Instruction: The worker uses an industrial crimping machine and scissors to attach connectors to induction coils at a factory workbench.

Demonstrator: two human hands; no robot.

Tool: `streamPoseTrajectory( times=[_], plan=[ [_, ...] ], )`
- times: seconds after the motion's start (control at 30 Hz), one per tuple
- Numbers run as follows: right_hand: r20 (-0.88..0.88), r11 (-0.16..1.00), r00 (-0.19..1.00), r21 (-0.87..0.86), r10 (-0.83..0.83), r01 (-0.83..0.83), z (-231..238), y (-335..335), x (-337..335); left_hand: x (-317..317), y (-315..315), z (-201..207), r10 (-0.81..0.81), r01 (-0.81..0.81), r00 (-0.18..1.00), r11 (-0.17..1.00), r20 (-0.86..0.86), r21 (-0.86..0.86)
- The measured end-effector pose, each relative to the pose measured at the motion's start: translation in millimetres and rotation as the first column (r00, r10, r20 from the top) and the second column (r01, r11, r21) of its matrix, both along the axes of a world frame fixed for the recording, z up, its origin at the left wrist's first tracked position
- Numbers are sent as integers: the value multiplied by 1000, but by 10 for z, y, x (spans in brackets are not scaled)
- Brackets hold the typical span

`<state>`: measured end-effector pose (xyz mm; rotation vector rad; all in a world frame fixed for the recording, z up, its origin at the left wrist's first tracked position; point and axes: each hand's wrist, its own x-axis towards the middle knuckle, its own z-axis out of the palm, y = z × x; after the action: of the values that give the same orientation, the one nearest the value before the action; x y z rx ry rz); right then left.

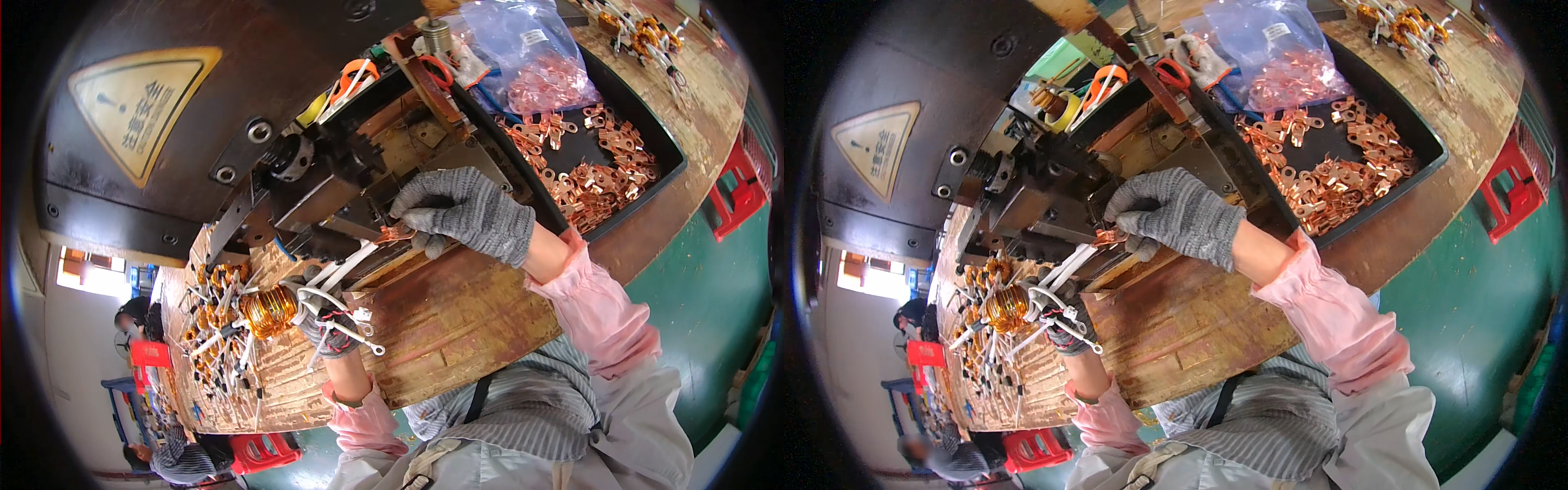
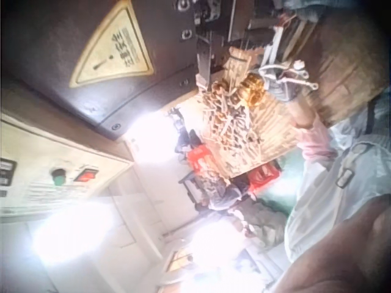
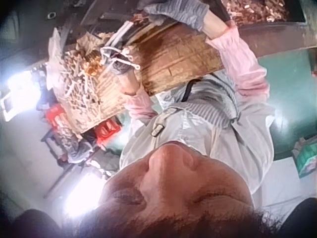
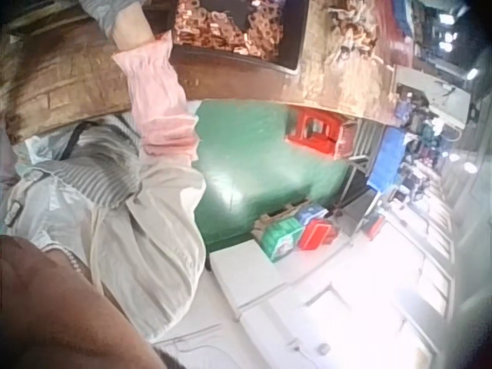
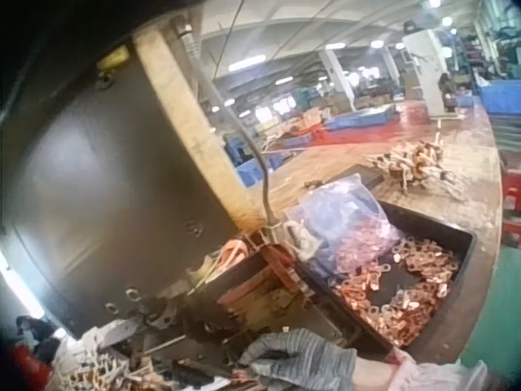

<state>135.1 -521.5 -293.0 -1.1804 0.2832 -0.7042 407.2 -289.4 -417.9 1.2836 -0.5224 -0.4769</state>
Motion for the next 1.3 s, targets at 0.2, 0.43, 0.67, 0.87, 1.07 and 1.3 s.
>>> streamPoseTrajectory(
  times=[0.2,0.43,0.67,0.87,1.07,1.3],
  plan=[
    [9,999,999,-3,53,-53,10,-77,72,-479,-730,673,10,-80,933,981,360,179],
    [-41,1000,999,3,13,-12,66,-102,120,-517,-762,744,39,-251,688,950,725,187],
    [-59,994,993,-42,-100,98,27,-91,134,-526,-819,690,89,-239,637,967,766,87],
    [-118,924,950,-294,-290,246,34,-72,77,-392,-707,541,-9,3,911,1000,413,17],
    [-3,821,856,-284,-517,495,-28,-117,0,-419,-709,544,-64,84,941,995,333,-45],
    [88,801,819,-174,-567,573,10,-110,-16,-444,-745,583,-134,171,962,975,236,-141]
  ],
)
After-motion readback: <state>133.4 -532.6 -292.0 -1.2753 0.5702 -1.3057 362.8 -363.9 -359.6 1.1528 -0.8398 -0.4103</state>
